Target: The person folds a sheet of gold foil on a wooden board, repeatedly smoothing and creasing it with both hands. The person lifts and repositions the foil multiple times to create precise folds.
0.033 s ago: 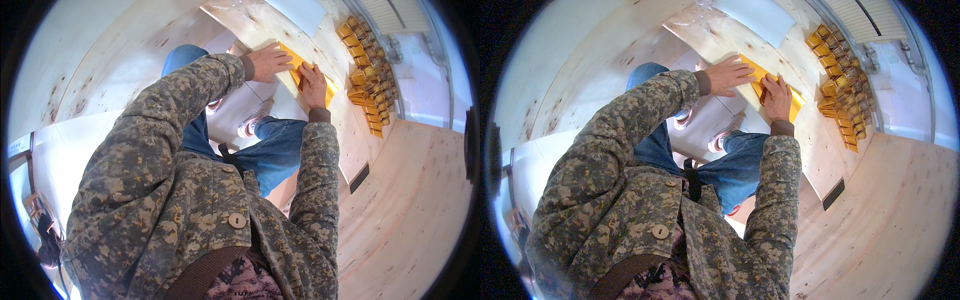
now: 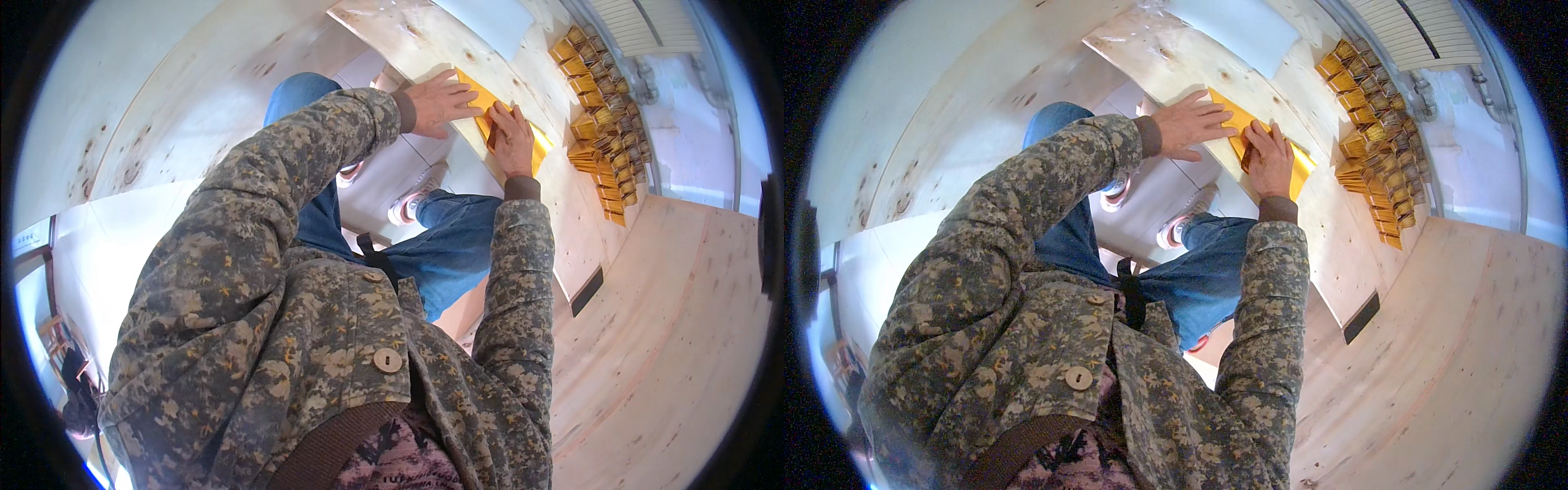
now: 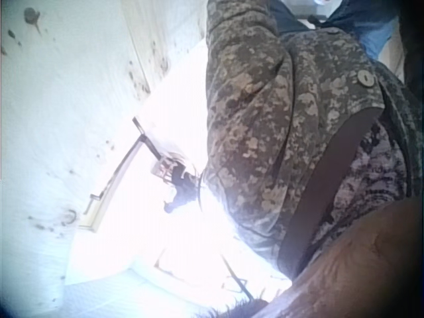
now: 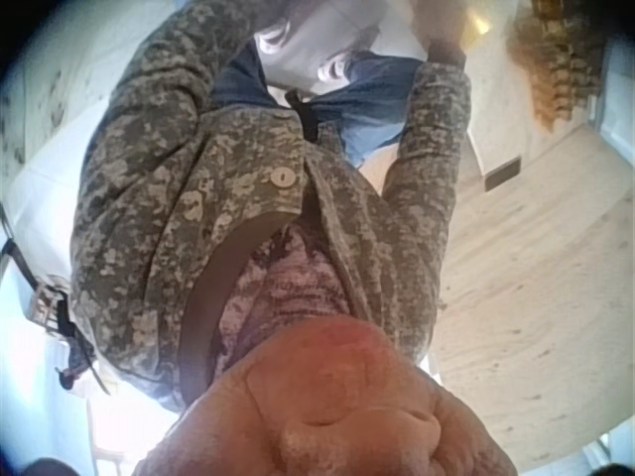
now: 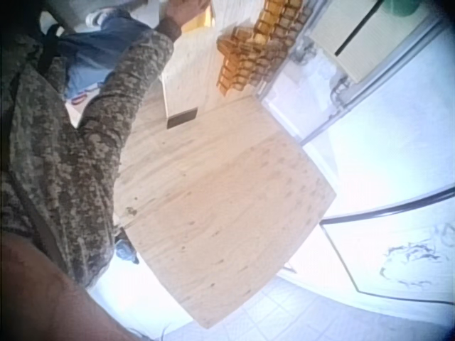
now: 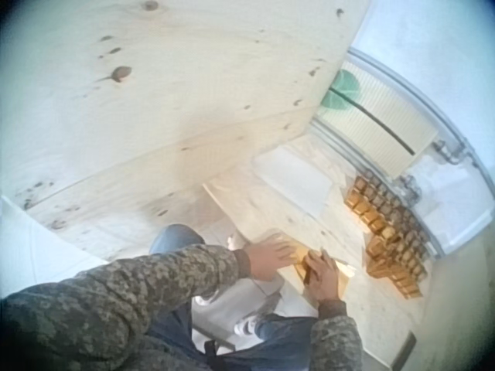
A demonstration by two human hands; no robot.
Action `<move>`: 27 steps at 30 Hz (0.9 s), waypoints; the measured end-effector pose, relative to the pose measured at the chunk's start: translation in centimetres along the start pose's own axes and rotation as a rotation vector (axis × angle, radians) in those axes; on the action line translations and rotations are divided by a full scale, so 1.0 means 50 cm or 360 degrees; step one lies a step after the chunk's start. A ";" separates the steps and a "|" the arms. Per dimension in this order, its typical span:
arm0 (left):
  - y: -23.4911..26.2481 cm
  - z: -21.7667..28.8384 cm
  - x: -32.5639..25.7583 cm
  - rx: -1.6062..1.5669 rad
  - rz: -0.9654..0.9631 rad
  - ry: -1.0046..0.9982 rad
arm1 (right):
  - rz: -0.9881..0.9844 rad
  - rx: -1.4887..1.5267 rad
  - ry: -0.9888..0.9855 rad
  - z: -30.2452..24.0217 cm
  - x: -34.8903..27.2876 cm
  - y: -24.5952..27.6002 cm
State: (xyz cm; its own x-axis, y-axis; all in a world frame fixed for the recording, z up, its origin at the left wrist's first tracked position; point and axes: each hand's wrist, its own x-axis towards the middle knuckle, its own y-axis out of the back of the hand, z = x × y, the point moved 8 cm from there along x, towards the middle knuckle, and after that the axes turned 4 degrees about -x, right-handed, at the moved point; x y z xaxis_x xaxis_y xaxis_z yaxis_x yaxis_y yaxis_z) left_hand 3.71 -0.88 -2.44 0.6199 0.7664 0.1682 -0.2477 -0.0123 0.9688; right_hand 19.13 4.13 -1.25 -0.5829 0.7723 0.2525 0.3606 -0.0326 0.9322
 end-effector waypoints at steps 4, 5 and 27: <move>0.012 0.006 -0.010 0.0038 0.0015 -0.0011 | 0.0005 0.0077 0.0045 0.006 -0.001 -0.004; 0.013 0.007 -0.009 0.0041 0.0020 -0.0030 | 0.0010 0.0104 0.0058 0.006 -0.001 -0.005; 0.014 0.048 0.001 0.0074 -0.0110 -0.0070 | 0.0176 0.0118 0.0118 -0.014 -0.021 0.012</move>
State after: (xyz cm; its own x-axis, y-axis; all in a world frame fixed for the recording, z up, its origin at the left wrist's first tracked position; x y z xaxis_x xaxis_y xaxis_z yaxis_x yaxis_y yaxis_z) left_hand 5.37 -2.38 -1.29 0.6667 0.7376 0.1072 -0.1687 0.0092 0.9856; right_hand 19.45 2.85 -0.81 -0.5878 0.7175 0.3737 0.4769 -0.0659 0.8765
